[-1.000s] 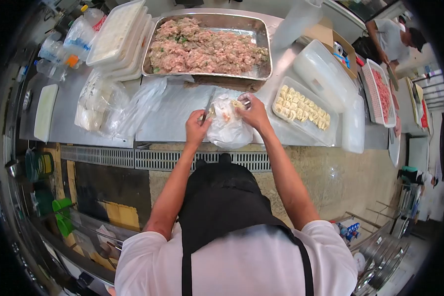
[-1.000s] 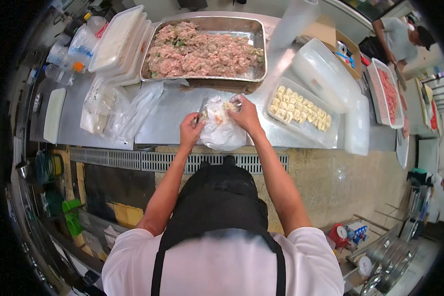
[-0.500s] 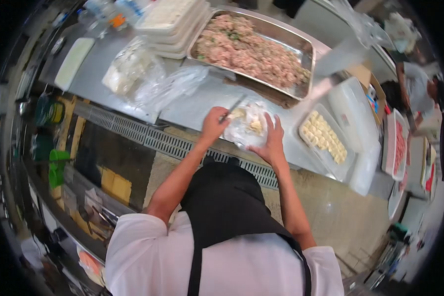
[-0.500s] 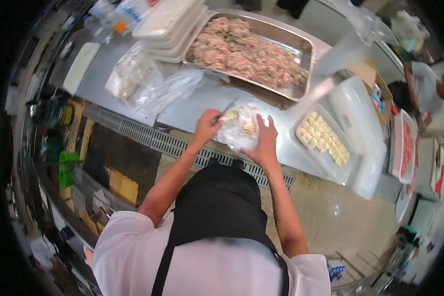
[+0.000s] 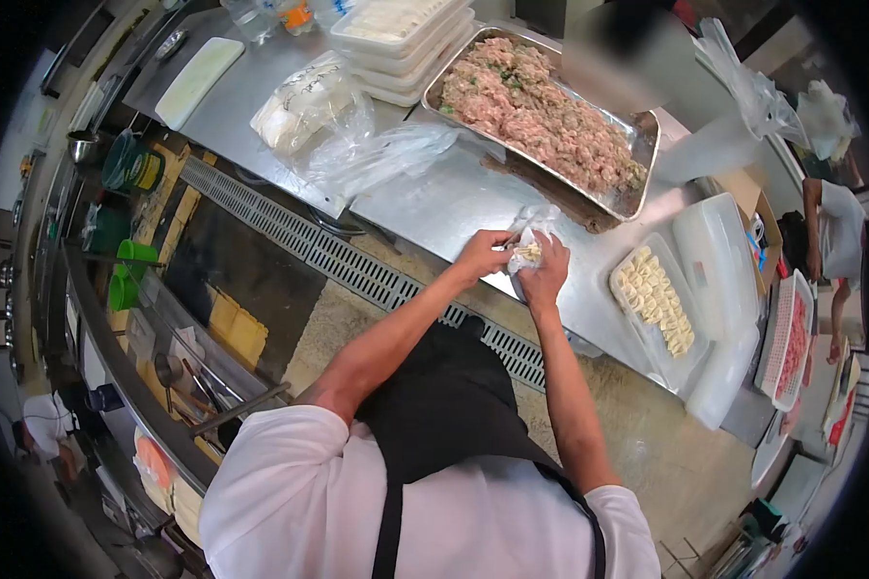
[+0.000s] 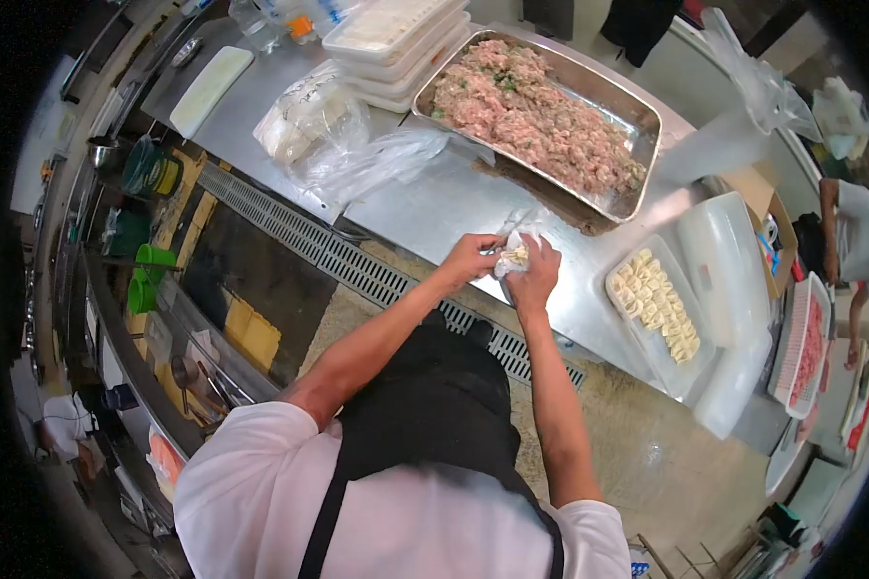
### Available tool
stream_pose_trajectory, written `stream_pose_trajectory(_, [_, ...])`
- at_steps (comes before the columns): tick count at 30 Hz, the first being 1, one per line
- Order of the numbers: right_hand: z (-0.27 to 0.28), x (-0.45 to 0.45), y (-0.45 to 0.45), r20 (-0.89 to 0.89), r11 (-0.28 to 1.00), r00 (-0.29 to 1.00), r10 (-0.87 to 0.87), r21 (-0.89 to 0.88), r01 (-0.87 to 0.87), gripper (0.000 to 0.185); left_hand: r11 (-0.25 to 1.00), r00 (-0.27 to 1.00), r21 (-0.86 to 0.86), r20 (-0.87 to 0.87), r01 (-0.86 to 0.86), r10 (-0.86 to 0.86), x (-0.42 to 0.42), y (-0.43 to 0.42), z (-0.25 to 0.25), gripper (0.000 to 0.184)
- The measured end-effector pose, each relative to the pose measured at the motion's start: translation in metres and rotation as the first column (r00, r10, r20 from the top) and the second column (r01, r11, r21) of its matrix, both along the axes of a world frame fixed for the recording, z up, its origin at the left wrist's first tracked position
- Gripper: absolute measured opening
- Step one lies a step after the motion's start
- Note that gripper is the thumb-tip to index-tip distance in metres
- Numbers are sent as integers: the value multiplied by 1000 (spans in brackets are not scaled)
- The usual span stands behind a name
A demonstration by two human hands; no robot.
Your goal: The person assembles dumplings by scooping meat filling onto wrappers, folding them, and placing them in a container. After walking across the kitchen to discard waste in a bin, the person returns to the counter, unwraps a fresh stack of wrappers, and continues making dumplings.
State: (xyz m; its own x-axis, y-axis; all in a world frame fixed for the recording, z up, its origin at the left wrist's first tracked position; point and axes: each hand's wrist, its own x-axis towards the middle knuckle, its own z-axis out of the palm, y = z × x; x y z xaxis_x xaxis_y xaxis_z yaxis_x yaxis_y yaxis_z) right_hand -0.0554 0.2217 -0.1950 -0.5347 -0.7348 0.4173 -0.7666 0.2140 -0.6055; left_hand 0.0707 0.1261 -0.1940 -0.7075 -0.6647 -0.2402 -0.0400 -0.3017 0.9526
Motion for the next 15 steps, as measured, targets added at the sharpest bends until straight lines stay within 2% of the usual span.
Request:
stream_pose_trajectory(2, [-6,-4,5,56,994,994,91,-57,-88,58,994,999,106,-25,32,-30,10,2,5,33])
stream_pose_trajectory(4, [-12,-6,6,45,990,994,102,-105,-97,56,996,1000,82,11,18,-19,19,3,9,32])
stream_pose_trajectory(6, [-19,-4,12,183,980,977,110,-186,-75,56,994,994,-25,-15,-110,110,32,4,-1,31])
stream_pose_trajectory(8, [-29,-7,20,236,976,966,107,-210,-56,51,984,984,28,-26,-174,175,58,0,17,31])
stream_pose_trajectory(10, [-32,-8,23,549,969,819,167,-246,-32,48,975,972,64,-86,-212,217,90,-6,17,32])
stream_pose_trajectory(11, [-31,-7,27,642,960,741,197,-281,-11,46,974,971,69,-90,-216,222,106,-9,18,32])
stream_pose_trajectory(12, [-28,-5,29,639,961,744,197,-276,-18,46,965,966,65,-47,-253,256,123,-9,23,32])
stream_pose_trajectory(14, [-22,2,31,752,935,607,257,-351,40,46,953,955,70,-6,-296,297,155,-11,21,31])
stream_pose_trajectory(15, [-15,9,32,760,929,586,281,-369,33,44,939,941,76,4,-337,337,173,-12,16,33])
